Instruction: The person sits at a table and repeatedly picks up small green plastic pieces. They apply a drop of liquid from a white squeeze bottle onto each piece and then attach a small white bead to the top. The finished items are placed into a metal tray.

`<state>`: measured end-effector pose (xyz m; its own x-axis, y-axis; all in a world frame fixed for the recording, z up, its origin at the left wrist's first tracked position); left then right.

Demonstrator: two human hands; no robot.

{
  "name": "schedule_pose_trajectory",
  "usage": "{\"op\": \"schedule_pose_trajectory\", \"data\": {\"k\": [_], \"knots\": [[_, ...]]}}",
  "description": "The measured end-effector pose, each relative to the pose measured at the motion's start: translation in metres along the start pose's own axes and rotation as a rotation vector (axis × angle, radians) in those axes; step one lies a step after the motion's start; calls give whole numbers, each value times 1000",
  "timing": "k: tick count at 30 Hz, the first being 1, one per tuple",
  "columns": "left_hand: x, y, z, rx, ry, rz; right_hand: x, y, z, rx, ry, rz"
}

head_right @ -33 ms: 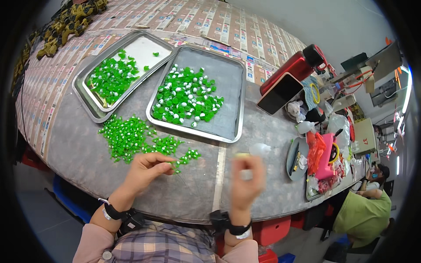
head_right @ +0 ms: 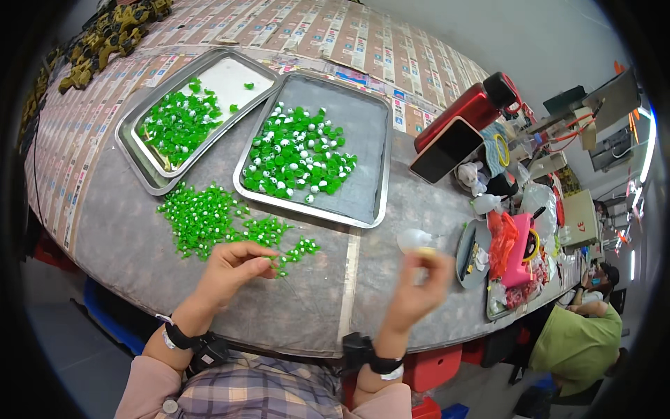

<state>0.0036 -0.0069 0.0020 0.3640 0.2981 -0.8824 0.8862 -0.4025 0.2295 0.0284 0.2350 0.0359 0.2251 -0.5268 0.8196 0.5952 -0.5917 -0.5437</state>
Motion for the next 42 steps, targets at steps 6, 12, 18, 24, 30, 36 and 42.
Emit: {"op": "schedule_pose_trajectory", "data": {"k": [6,12,18,24,30,36,42], "knots": [[-2,-1,3,7,202,50,-71,-32,18,223,520,85],[1,-1,7,18,296,106,-39,-22,-2,377,-136,-277],[-1,-2,9,11,420,122,39,0,-25,268,-189,9],[3,-2,12,33,509,113,62,22,-48,231,-331,-39],[3,-3,11,38,515,112,55,32,-52,321,-307,97],[2,-2,11,52,514,115,53,32,-54,326,-324,121],[2,-2,11,49,493,122,56,33,-55,303,-305,104]]}}
Point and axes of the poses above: each hand's wrist, its own y-axis away from the middle knuckle, its own z-axis out of the back of the hand, x = y × z, the point moved 1 cm from there along -y, towards the middle knuckle, and after that the axes turned 1 degree about -x, right-handed, at the moved point
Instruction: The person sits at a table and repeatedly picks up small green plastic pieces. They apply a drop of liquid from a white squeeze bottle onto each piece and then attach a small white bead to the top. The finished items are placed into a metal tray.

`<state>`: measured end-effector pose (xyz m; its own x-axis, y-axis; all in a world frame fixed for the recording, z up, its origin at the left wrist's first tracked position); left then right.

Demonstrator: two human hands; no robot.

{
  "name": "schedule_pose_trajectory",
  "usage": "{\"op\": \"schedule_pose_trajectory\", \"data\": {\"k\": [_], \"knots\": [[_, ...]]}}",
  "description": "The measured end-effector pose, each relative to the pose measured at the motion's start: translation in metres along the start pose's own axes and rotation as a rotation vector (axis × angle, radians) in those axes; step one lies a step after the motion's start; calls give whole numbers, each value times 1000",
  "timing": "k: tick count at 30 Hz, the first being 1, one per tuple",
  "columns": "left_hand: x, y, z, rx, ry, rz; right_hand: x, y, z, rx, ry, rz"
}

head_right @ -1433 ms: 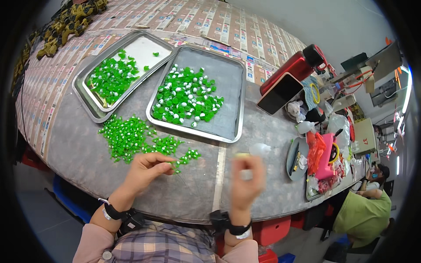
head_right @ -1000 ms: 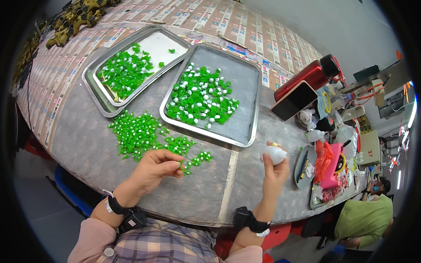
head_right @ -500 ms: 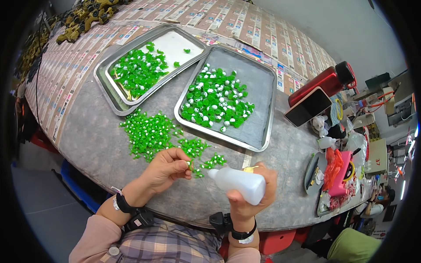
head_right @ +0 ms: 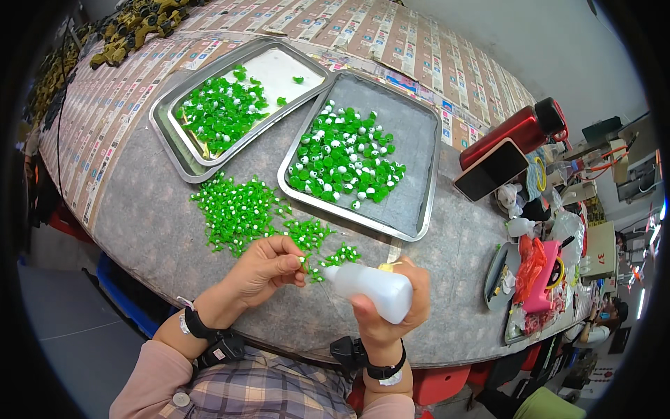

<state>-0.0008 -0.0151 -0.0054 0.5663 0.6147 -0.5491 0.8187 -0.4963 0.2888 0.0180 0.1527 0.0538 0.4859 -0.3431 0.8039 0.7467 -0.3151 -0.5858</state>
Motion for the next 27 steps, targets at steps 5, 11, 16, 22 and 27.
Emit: {"op": "schedule_pose_trajectory", "data": {"k": [5,11,16,22,27], "knots": [[0,0,1,14,-5,3,-2,-1,2,-65,-20,-21],[0,0,-1,-19,-30,7,1,-5,-5,-101,140,9],[0,1,-3,-53,-193,-209,3,-4,-1,-129,87,-2],[1,2,-3,-67,-297,-327,-2,-1,1,-69,-7,-15],[1,2,-3,-63,-290,-340,-6,0,5,-33,-10,2]]}}
Point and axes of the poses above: each hand's wrist, its own y-axis away from the middle knuckle, its own z-axis out of the back of the hand, x = y × z, the point moved 1 cm from there along -y, towards the middle knuckle, and after that the axes turned 1 degree about -x, right-handed, at the moved point
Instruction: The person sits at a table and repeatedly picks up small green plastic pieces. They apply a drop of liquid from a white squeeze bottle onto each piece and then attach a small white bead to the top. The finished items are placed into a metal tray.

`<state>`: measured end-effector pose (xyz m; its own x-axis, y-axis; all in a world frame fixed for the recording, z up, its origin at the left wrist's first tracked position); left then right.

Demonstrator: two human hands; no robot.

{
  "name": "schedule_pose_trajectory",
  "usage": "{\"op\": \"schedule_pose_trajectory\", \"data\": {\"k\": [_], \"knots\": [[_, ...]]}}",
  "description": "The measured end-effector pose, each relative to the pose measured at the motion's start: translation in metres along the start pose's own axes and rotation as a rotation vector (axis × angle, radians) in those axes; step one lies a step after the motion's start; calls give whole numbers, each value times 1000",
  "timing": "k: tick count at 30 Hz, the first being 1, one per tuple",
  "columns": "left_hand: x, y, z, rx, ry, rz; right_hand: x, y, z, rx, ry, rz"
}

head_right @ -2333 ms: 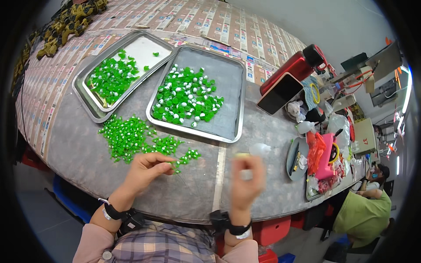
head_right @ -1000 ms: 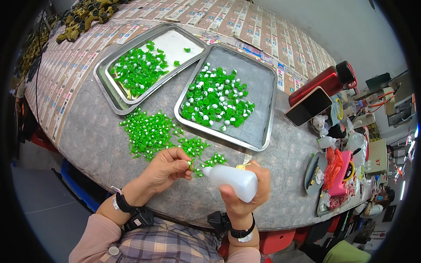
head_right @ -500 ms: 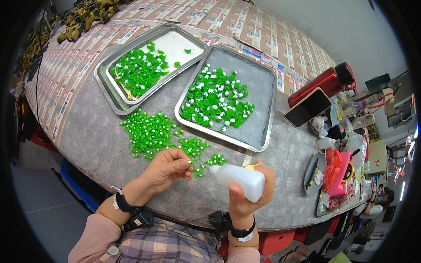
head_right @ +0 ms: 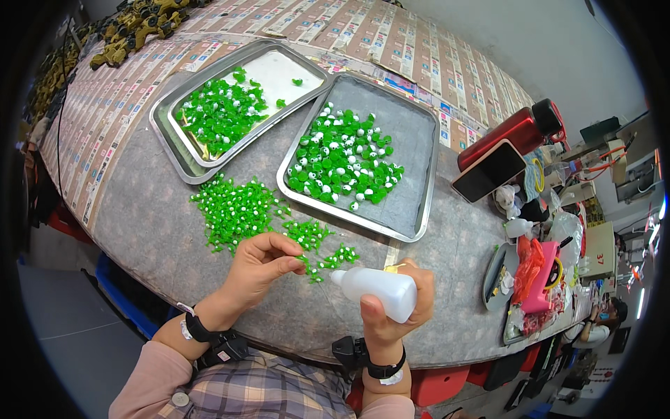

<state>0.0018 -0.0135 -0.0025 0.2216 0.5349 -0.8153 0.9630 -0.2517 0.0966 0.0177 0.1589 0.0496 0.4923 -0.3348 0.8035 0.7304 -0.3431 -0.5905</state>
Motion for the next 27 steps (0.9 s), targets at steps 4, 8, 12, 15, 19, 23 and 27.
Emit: {"op": "schedule_pose_trajectory", "data": {"k": [4,8,12,15,19,23,27], "knots": [[0,0,0,-1,2,-2,0,0,0,9,59,17],[0,-1,1,-12,-8,8,-2,-7,9,-256,40,-33],[2,-2,3,-50,-6,25,-15,-36,38,-59,17,-243],[-1,-1,0,-84,29,53,-50,-41,73,79,103,-379],[-2,-2,-1,-90,54,62,-94,-29,111,164,170,-495],[-1,-3,-1,-84,66,72,-79,-32,112,-24,621,-95],[1,-2,0,-88,55,84,-20,-50,58,110,772,176]]}}
Point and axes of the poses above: each hand's wrist, its own y-axis away from the middle knuckle, its own z-axis out of the back of the hand, x = y × z, the point moved 1 cm from there along -y, towards the middle knuckle, and after that the axes turned 1 degree about -x, right-handed, at the moved point
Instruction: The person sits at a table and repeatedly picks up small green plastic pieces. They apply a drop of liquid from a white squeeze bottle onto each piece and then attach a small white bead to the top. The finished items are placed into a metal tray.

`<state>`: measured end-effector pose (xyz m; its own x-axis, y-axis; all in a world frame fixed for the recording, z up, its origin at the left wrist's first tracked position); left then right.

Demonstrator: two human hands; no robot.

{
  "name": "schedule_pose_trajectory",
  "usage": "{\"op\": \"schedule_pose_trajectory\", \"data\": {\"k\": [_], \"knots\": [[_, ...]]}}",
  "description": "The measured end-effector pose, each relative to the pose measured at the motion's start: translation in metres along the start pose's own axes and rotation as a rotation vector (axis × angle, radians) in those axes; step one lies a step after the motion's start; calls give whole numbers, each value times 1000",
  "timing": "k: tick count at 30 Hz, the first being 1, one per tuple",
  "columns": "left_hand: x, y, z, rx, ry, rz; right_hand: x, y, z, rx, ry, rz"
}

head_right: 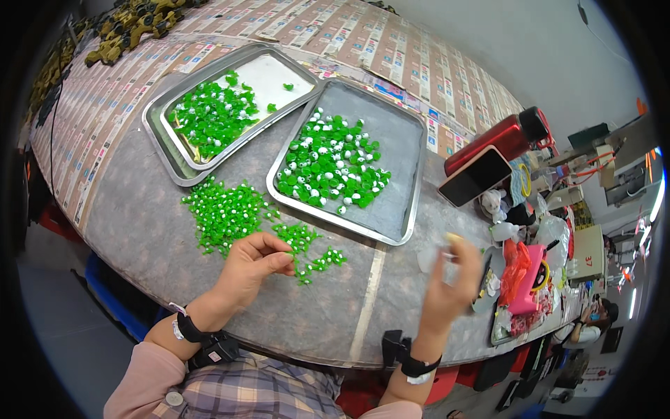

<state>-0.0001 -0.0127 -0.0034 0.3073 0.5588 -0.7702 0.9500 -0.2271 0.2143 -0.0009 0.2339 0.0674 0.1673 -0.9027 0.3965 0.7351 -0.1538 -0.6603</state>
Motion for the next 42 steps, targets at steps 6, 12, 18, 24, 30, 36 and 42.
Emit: {"op": "schedule_pose_trajectory", "data": {"k": [6,12,18,24,30,36,42], "knots": [[-2,-1,2,20,5,-10,25,-27,-97,624,-49,437],[-5,0,0,32,-12,14,30,-31,-107,770,-87,347],[-3,3,1,164,116,95,46,8,-64,788,-842,-212],[-1,1,-1,151,162,131,58,41,-63,810,-1157,-514],[0,0,1,136,176,116,61,42,-55,790,-1145,-598],[2,1,-3,77,-1,11,58,45,-58,674,-1227,-564],[3,2,-1,86,-75,-17,62,45,-59,686,-1201,-580]]}}
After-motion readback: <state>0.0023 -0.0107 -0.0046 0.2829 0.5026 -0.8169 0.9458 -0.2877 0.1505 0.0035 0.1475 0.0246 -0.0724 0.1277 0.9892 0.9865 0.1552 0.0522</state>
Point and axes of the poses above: each hand's wrist, its own y-axis away from the middle knuckle, its own z-axis out of the back of the hand, x = y × z, the point moved 1 cm from there along -y, towards the middle knuckle, and after that the axes turned 1 degree about -x, right-handed, at the moved point
